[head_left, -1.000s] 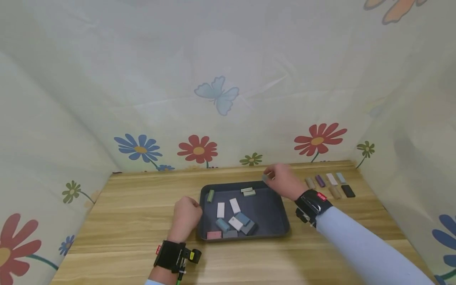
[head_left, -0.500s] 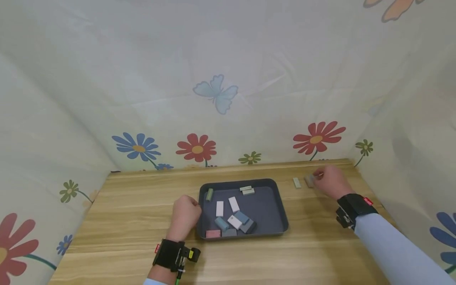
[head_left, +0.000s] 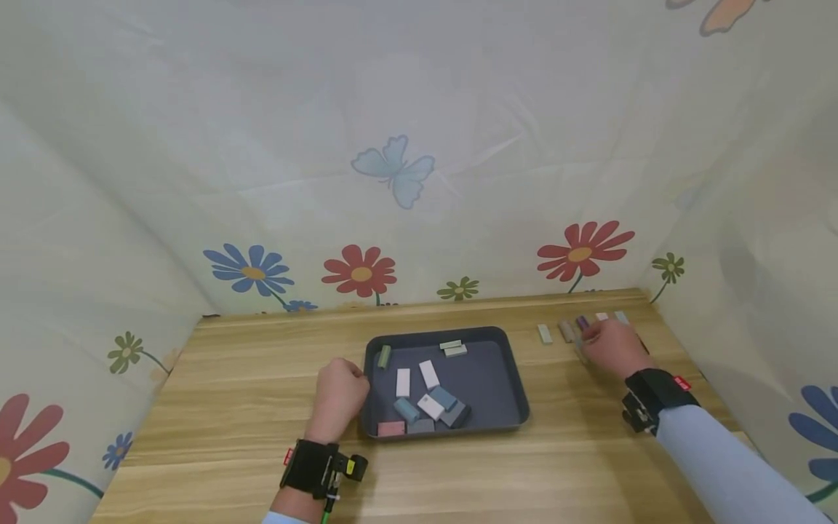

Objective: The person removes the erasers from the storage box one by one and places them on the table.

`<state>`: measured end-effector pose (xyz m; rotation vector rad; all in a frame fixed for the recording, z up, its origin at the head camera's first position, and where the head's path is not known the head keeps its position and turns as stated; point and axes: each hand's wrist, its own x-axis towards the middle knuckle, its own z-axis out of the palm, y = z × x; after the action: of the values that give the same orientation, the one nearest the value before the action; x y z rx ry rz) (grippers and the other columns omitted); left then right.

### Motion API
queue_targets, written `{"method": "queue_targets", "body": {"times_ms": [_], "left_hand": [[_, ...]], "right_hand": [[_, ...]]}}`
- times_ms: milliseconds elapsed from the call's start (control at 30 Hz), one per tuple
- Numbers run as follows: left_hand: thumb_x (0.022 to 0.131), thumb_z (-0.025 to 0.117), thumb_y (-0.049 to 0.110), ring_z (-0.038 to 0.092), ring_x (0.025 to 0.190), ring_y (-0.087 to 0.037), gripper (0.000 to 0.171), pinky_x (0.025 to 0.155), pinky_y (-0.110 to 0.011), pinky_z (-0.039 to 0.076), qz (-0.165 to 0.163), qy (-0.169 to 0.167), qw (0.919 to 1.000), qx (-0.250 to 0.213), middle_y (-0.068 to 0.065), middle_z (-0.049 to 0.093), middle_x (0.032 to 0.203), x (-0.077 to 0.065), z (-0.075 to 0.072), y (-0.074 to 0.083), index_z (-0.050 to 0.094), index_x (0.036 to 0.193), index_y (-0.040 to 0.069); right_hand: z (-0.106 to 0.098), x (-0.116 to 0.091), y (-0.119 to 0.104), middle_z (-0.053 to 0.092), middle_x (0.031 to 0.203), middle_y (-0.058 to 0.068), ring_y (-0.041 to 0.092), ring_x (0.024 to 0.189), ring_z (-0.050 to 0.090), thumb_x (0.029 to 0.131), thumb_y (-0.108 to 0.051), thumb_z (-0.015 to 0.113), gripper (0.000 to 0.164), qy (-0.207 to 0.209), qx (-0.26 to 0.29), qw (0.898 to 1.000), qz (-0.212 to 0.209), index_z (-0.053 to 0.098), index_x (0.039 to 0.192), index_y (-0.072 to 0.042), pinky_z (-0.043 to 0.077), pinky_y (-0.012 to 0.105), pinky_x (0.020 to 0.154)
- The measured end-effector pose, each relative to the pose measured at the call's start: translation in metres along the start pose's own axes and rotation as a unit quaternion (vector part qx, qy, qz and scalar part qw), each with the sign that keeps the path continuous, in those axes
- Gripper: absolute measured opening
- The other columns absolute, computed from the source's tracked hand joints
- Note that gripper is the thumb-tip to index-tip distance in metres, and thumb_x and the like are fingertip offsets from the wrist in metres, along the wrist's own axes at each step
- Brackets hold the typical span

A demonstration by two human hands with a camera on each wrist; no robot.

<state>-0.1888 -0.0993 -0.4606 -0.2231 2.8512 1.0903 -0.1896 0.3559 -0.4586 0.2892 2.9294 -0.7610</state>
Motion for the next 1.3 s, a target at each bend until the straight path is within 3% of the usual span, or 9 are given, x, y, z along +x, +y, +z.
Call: {"method": "queue_targets", "body": {"times_ms": [533, 733, 1067, 1300], "left_hand": [[0.080, 0.058, 0.007, 0.050, 0.045, -0.014, 0.020, 0.039, -0.026, 0.037, 0.017, 0.010, 0.9998, 0.006, -0.002, 0.054, 0.052, 0.001, 0.002, -0.004, 0.064, 0.060, 0.008], [0.079, 0.059, 0.008, 0.051, 0.047, -0.015, 0.018, 0.040, -0.026, 0.038, 0.012, 0.009, 0.9999, 0.005, -0.003, 0.056, 0.055, 0.003, 0.002, -0.004, 0.065, 0.062, 0.008], [0.079, 0.058, 0.008, 0.052, 0.048, -0.016, 0.016, 0.041, -0.027, 0.039, 0.005, 0.004, 1.0000, -0.006, -0.004, 0.058, 0.057, 0.003, 0.001, -0.005, 0.067, 0.066, 0.007], [0.080, 0.058, 0.008, 0.052, 0.048, -0.016, 0.016, 0.041, -0.027, 0.039, 0.002, 0.004, 1.0000, -0.008, -0.004, 0.057, 0.057, 0.003, 0.001, -0.005, 0.066, 0.066, 0.007]], "right_hand": [[0.004, -0.003, 0.001, 0.065, 0.092, 0.020, 0.022, 0.069, 0.056, 0.081, -0.014, 0.060, 0.030, 0.009, -0.021, 1.000, -0.003, 0.066, 0.104, 0.005, 0.043, 0.027, 0.053], [0.003, -0.004, 0.001, 0.064, 0.089, 0.020, 0.025, 0.069, 0.054, 0.079, -0.015, 0.062, 0.029, 0.019, -0.046, 0.999, -0.007, 0.067, 0.099, 0.006, 0.042, 0.029, 0.054], [0.001, -0.004, 0.004, 0.065, 0.089, 0.021, 0.024, 0.068, 0.055, 0.079, -0.013, 0.063, 0.028, 0.029, -0.044, 0.999, -0.009, 0.067, 0.098, 0.008, 0.044, 0.029, 0.055], [-0.003, -0.006, -0.007, 0.062, 0.081, 0.016, 0.023, 0.066, 0.052, 0.079, -0.013, 0.063, 0.023, 0.045, -0.055, 0.997, -0.013, 0.068, 0.092, 0.005, 0.039, 0.028, 0.052]]}}
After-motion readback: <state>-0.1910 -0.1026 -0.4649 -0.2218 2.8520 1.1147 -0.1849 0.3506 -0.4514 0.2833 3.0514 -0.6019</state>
